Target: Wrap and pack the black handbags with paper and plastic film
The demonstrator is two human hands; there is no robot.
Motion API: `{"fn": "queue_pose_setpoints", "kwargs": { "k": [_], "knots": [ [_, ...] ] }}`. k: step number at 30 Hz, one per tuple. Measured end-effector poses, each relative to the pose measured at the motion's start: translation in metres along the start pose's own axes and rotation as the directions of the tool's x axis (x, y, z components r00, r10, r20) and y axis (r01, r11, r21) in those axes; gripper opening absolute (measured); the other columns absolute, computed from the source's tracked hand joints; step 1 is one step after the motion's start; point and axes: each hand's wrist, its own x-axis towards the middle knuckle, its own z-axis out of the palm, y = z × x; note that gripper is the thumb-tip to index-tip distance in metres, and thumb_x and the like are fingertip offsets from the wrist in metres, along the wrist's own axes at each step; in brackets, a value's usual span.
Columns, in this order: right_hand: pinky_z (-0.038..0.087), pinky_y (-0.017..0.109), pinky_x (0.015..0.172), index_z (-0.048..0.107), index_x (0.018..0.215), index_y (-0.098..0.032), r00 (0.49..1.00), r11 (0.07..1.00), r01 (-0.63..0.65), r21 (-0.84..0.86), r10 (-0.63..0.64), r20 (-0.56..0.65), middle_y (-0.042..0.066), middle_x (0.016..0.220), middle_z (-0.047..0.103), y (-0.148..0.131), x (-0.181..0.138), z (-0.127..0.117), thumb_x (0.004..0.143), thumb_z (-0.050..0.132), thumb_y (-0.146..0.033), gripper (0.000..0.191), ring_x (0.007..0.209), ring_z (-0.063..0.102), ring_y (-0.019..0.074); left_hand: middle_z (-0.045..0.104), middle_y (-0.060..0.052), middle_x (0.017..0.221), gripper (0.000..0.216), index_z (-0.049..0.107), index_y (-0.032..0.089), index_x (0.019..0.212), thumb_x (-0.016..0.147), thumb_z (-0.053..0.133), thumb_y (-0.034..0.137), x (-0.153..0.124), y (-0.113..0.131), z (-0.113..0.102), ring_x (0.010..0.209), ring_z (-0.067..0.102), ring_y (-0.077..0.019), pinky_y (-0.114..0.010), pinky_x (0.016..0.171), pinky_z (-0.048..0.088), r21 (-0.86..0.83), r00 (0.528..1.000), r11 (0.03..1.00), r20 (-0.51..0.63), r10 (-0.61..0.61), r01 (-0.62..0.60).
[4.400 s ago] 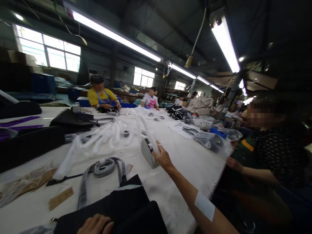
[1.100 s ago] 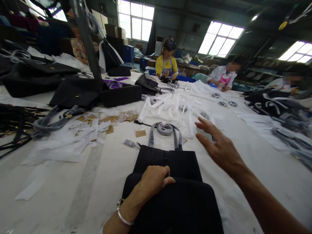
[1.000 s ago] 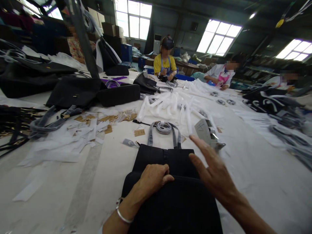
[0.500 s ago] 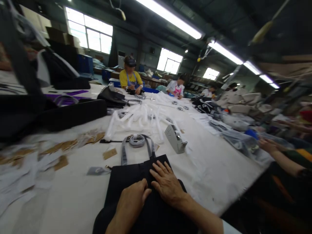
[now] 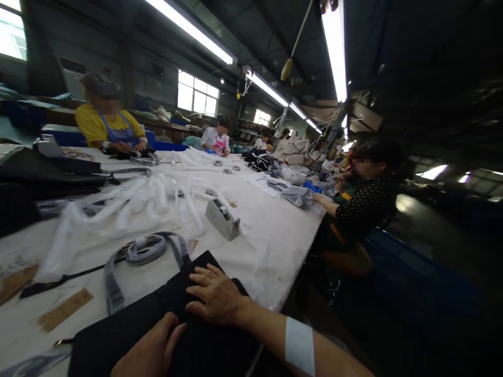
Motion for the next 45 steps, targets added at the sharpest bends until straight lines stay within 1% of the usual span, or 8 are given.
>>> {"fn": "queue_pose_setpoints", "kwargs": {
  "k": [7,12,24,29,32,36,41,45],
  "knots": [
    [0.022,0.04,0.118,0.061,0.125,-0.021,1.0,0.999,0.017,-0.051,-0.016,0.01,0.006,0.142,0.053,-0.002,-0.001,-0.001,0.099,0.045,-0.046,0.039,0.138,0.038,0.0204,0.066,-0.011,0.116,0.027,0.062,0.02,0.108,0.092,0.041,0.027,-0.015,0.0,0.017,0.107,0.062,-0.0259,-0.037,0.093,0.045,0.166,0.918,0.98,-0.36,0.166,-0.113],
    [0.021,0.044,0.118,0.061,0.126,-0.018,0.999,0.998,0.034,0.045,-0.034,0.003,0.01,0.142,0.052,0.002,-0.003,0.005,0.099,0.046,-0.042,0.039,0.139,0.036,0.0235,0.046,-0.009,0.147,0.046,0.056,0.022,0.131,0.088,0.049,0.037,-0.053,-0.007,0.028,0.141,0.032,-0.0314,-0.052,0.117,0.019,0.205,0.828,0.976,-0.531,0.178,-0.078],
    [0.028,0.044,0.116,0.054,0.133,-0.016,0.986,0.976,-0.113,0.186,0.132,-0.098,0.013,0.143,0.05,0.022,-0.013,-0.012,0.095,0.051,-0.035,0.043,0.135,0.041,0.0255,0.051,-0.008,0.143,0.043,0.052,0.02,0.136,0.097,0.039,0.032,-0.071,-0.019,0.038,0.137,0.04,-0.0241,-0.046,0.118,0.021,0.086,0.845,0.996,-0.534,0.021,0.03],
    [0.035,0.05,0.111,0.048,0.136,-0.008,0.962,0.935,-0.243,0.259,0.267,-0.061,0.02,0.137,0.052,0.043,-0.028,0.0,0.095,0.042,-0.043,0.054,0.13,0.047,0.0308,0.05,-0.01,0.143,0.038,0.057,0.017,0.128,0.093,0.042,0.024,-0.08,-0.025,0.042,0.138,0.037,-0.024,-0.046,0.119,0.022,-0.158,0.678,0.982,-0.711,-0.187,0.105],
    [0.037,0.049,0.11,0.046,0.137,-0.01,0.944,0.897,-0.296,0.328,0.327,-0.041,0.018,0.137,0.052,0.049,-0.03,0.008,0.093,0.041,-0.048,0.058,0.127,0.049,0.0297,0.047,-0.016,0.144,0.047,0.047,0.012,0.135,0.093,0.043,0.031,-0.085,-0.038,0.05,0.136,0.04,-0.0251,-0.044,0.116,0.028,-0.442,0.598,0.891,-0.688,-0.412,0.105],
    [0.046,0.045,0.099,0.044,0.138,-0.015,0.876,0.785,-0.442,0.434,0.482,0.022,0.014,0.137,0.053,0.053,-0.029,0.01,0.086,0.048,-0.055,0.066,0.107,0.062,0.0287,0.048,-0.018,0.142,0.066,0.042,0.011,0.137,0.085,0.054,0.05,-0.096,-0.052,0.053,0.132,0.046,-0.028,-0.044,0.113,0.034,-0.726,0.662,0.685,-0.486,-0.571,0.057],
    [0.049,0.042,0.09,0.046,0.138,-0.011,0.764,0.643,-0.633,0.43,0.61,0.212,0.016,0.12,0.065,0.059,-0.027,0.002,0.082,0.047,-0.06,0.074,0.095,0.066,0.0288,0.051,-0.022,0.14,0.087,0.044,0.009,0.136,0.068,0.073,0.054,-0.109,-0.062,0.039,0.129,0.049,-0.0326,-0.042,0.109,0.04,-0.899,0.799,0.437,-0.252,-0.545,0.015],
    [0.048,0.041,0.087,0.054,0.132,-0.012,0.751,0.634,-0.656,0.409,0.6,0.275,0.015,0.111,0.069,0.063,-0.025,-0.002,0.081,0.046,-0.061,0.071,0.096,0.066,0.029,0.054,-0.021,0.136,0.089,0.052,0.012,0.131,0.058,0.081,0.053,-0.113,-0.065,0.025,0.127,0.05,-0.0358,-0.043,0.104,0.045,-0.936,0.828,0.346,-0.143,-0.542,0.065]
  ]
}}
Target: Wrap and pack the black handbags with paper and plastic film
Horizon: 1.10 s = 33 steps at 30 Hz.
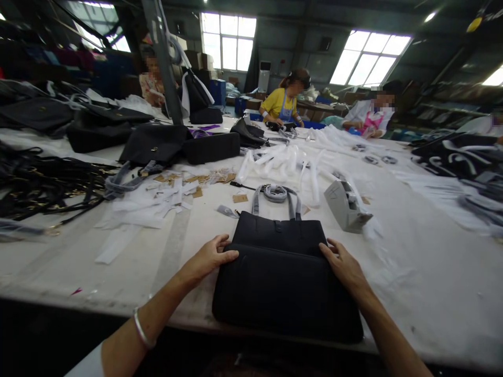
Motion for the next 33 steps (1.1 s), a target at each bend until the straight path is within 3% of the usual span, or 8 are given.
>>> {"fn": "queue_pose_setpoints", "kwargs": {
  "k": [5,7,13,19,25,29,33],
  "knots": [
    [0.049,0.04,0.084,0.063,0.119,-0.016,1.0,1.0,0.024,-0.017,-0.024,0.001,0.013,0.107,0.07,0.0,-0.001,-0.001,0.078,0.045,-0.063,0.064,0.095,0.066,0.0293,0.063,-0.015,0.126,0.078,0.056,0.012,0.123,0.061,0.08,0.052,-0.004,0.011,0.004,0.117,0.059,-0.0318,-0.04,0.1,0.048,-0.139,0.976,0.99,0.218,0.0,0.031],
    [0.049,0.039,0.083,0.065,0.116,-0.018,0.999,0.999,0.042,-0.02,-0.042,-0.016,0.011,0.106,0.071,0.0,-0.003,-0.001,0.079,0.044,-0.063,0.062,0.097,0.065,0.0289,0.067,-0.012,0.12,0.069,0.059,0.012,0.117,0.062,0.078,0.05,-0.005,0.011,0.007,0.112,0.062,-0.0299,-0.038,0.097,0.049,-0.15,0.967,0.988,0.254,0.01,0.029],
    [0.048,0.037,0.081,0.067,0.109,-0.018,0.998,0.998,0.052,-0.032,-0.053,-0.037,0.01,0.097,0.072,-0.003,-0.007,-0.001,0.077,0.043,-0.063,0.06,0.094,0.066,0.0285,0.07,-0.007,0.095,0.055,0.057,0.014,0.105,0.068,0.071,0.053,-0.005,-0.003,0.019,0.09,0.066,-0.0268,-0.035,0.077,0.053,-0.024,0.997,0.999,0.061,0.05,-0.049],
    [0.047,0.036,0.078,0.068,0.104,-0.018,0.996,0.996,0.086,-0.025,-0.087,-0.036,0.008,0.09,0.072,-0.005,-0.004,0.0,0.08,0.045,-0.059,0.052,0.087,0.066,0.0262,0.069,-0.012,0.105,0.065,0.054,0.013,0.11,0.066,0.074,0.056,-0.004,-0.01,0.021,0.1,0.066,-0.0293,-0.036,0.085,0.054,-0.125,0.998,0.991,0.059,-0.036,0.043],
    [0.042,0.03,0.064,0.064,0.079,-0.021,0.993,0.995,0.102,-0.021,-0.103,-0.059,0.0,0.067,0.063,-0.006,-0.002,0.002,0.081,0.053,-0.051,0.033,0.068,0.061,0.0208,0.069,-0.013,0.106,0.066,0.055,0.013,0.11,0.067,0.074,0.059,0.0,-0.009,0.02,0.098,0.067,-0.0311,-0.038,0.083,0.056,-0.115,0.998,0.993,0.059,-0.034,0.04],
    [0.041,0.029,0.067,0.065,0.08,-0.02,0.991,0.994,0.109,-0.007,-0.109,-0.077,0.001,0.071,0.064,-0.006,-0.001,0.003,0.085,0.053,-0.046,0.028,0.072,0.061,0.0194,0.068,-0.012,0.114,0.082,0.047,0.018,0.128,0.064,0.079,0.056,0.002,-0.006,0.02,0.105,0.066,-0.0302,-0.038,0.088,0.056,-0.148,1.0,0.989,-0.012,0.012,-0.014],
    [0.04,0.031,0.069,0.067,0.077,-0.02,0.992,0.995,0.095,0.011,-0.093,-0.081,0.005,0.074,0.067,-0.006,0.001,0.005,0.084,0.056,-0.04,0.025,0.075,0.062,0.0219,0.067,-0.013,0.114,0.094,0.041,0.021,0.137,0.06,0.083,0.055,0.003,-0.006,0.021,0.099,0.068,-0.0314,-0.039,0.085,0.057,-0.165,0.999,0.986,-0.052,-0.008,-0.001]
  ]
}}
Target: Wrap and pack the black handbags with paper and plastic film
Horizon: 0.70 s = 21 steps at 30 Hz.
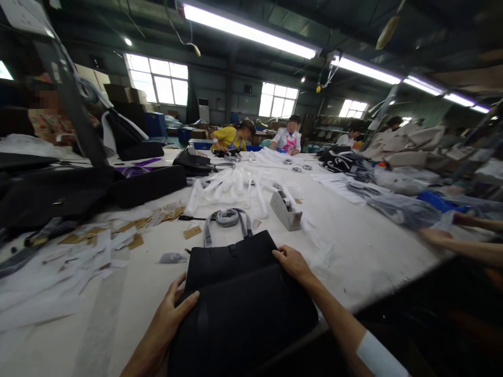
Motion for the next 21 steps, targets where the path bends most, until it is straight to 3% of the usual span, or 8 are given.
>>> {"fn": "queue_pose_setpoints", "kwargs": {
  "k": [4,8,10,12,15,17,19,21],
  "knots": [
    [0.045,0.033,0.073,0.069,0.095,-0.016,0.997,0.997,-0.006,0.071,0.012,-0.081,0.007,0.077,0.068,-0.005,0.0,0.001,0.082,0.058,-0.039,0.028,0.076,0.063,0.0236,0.066,-0.014,0.119,0.087,0.044,0.024,0.135,0.061,0.086,0.045,0.005,-0.005,-0.001,0.101,0.068,-0.032,-0.038,0.083,0.059,-0.091,0.999,0.995,-0.015,-0.046,0.044],
    [0.048,0.032,0.082,0.054,0.125,-0.014,0.96,0.984,0.065,0.163,-0.018,-0.279,0.013,0.117,0.064,-0.01,-0.032,-0.021,0.087,0.049,-0.043,0.048,0.095,0.063,0.0223,0.063,-0.014,0.127,0.089,0.041,0.025,0.14,0.064,0.087,0.034,0.011,-0.008,-0.003,0.105,0.067,-0.0318,-0.038,0.083,0.059,-0.157,0.993,0.98,-0.005,-0.12,0.118],
    [0.049,0.032,0.085,0.055,0.121,-0.017,0.93,0.97,0.121,0.211,-0.036,-0.367,0.012,0.12,0.062,-0.003,-0.067,-0.038,0.088,0.048,-0.049,0.047,0.101,0.061,0.0224,0.062,-0.014,0.128,0.087,0.041,0.024,0.14,0.066,0.086,0.03,0.011,-0.007,-0.004,0.106,0.066,-0.0314,-0.037,0.084,0.059,-0.177,0.991,0.975,0.008,-0.137,0.136],
    [0.05,0.031,0.079,0.063,0.104,-0.019,0.918,0.938,0.14,0.318,-0.002,-0.396,0.008,0.101,0.068,0.013,-0.108,-0.05,0.085,0.055,-0.057,0.043,0.092,0.063,0.0224,0.063,-0.012,0.128,0.082,0.044,0.023,0.139,0.068,0.084,0.025,0.008,-0.004,-0.004,0.104,0.068,-0.0306,-0.037,0.083,0.06,-0.199,0.988,0.967,0.023,-0.155,0.157],
    [0.043,0.026,0.05,0.063,0.077,-0.018,0.979,0.842,-0.177,0.509,0.206,0.0,0.002,0.064,0.062,0.048,-0.163,-0.043,0.074,0.06,-0.074,0.056,0.055,0.058,0.0154,0.066,-0.01,0.124,0.077,0.046,0.023,0.137,0.068,0.082,0.019,0.002,0.002,-0.001,0.099,0.069,-0.0297,-0.036,0.081,0.061,-0.231,0.98,0.952,0.03,-0.197,0.199],
    [0.039,0.024,0.044,0.065,0.082,-0.016,0.894,0.648,-0.446,0.618,0.296,0.336,0.004,0.065,0.065,0.062,-0.188,-0.021,0.058,0.063,-0.085,0.074,0.049,0.06,0.0153,0.067,-0.01,0.121,0.077,0.047,0.023,0.136,0.067,0.082,0.017,-0.005,0.005,0.003,0.099,0.069,-0.0304,-0.036,0.081,0.061,-0.257,0.973,0.939,0.057,-0.223,0.23],
    [0.047,0.026,0.055,0.066,0.103,-0.015,0.833,0.416,-0.552,0.723,0.232,0.503,0.009,0.084,0.072,0.06,-0.202,0.007,0.049,0.072,-0.083,0.086,0.066,0.069,0.02,0.067,-0.01,0.122,0.078,0.047,0.024,0.136,0.066,0.083,0.02,-0.016,0.008,0.009,0.102,0.068,-0.0314,-0.037,0.084,0.061,-0.287,0.966,0.923,0.109,-0.235,0.257],
    [0.053,0.035,0.076,0.062,0.119,-0.017,0.844,0.167,-0.535,0.828,0.149,0.516,0.013,0.106,0.072,0.04,-0.206,0.029,0.052,0.076,-0.077,0.091,0.091,0.07,0.0267,0.067,-0.009,0.122,0.081,0.046,0.025,0.138,0.066,0.083,0.023,-0.029,0.006,0.018,0.104,0.067,-0.0324,-0.039,0.086,0.06,-0.319,0.959,0.907,0.151,-0.239,0.276]
  ]
}}
